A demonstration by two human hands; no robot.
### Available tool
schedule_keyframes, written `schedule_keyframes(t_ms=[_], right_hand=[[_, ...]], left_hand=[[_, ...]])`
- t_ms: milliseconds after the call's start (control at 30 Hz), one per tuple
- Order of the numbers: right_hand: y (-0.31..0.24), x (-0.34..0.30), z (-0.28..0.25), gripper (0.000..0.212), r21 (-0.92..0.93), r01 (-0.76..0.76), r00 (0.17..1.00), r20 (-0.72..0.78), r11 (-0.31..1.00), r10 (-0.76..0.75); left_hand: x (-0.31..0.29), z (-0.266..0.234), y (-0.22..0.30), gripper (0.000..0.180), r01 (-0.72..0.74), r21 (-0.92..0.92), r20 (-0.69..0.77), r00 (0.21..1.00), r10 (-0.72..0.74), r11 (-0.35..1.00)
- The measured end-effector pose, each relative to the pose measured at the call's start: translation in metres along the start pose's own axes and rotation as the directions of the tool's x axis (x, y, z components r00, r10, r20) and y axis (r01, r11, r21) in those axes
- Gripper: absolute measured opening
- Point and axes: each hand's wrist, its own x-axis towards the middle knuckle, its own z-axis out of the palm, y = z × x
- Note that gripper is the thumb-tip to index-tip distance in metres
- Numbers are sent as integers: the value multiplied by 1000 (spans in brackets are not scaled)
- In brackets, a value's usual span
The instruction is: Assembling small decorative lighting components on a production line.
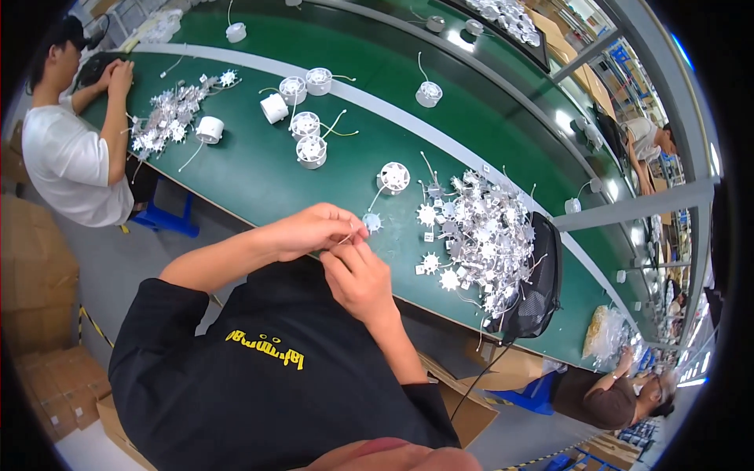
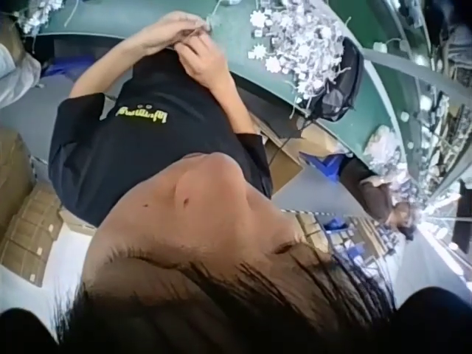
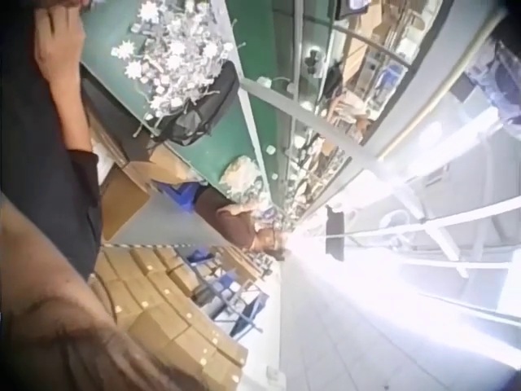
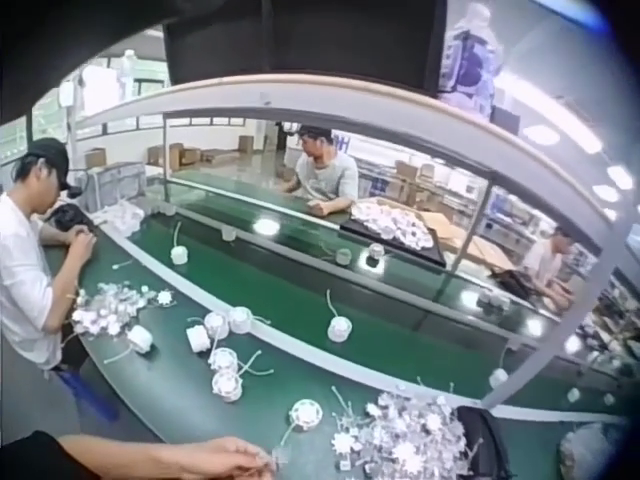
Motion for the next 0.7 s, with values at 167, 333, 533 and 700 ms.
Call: schedule_keyframes(t_ms=[167, 333, 533, 700], right_hand=[[5, -6, 1, 30, 6, 33, 998, 56, 999, -34], [14, -7, -14, 37, 357, -355, 869, -216, 864, 446], [38, -20, -31, 51, 864, -398, 464, 480, -309, 744], [43, -39, -36, 51, 847, -453, 573, 516, -279, 636]], left_hand=[[21, -10, -1, 21, 0, -248, 45, 999, 11, 969], [25, -3, 5, 12, -303, 326, 62, 952, 300, 895], [33, 6, 3, 27, -560, 759, 589, 372, 718, -332], [38, 9, 4, 40, -520, 735, 648, 348, 677, -436]])
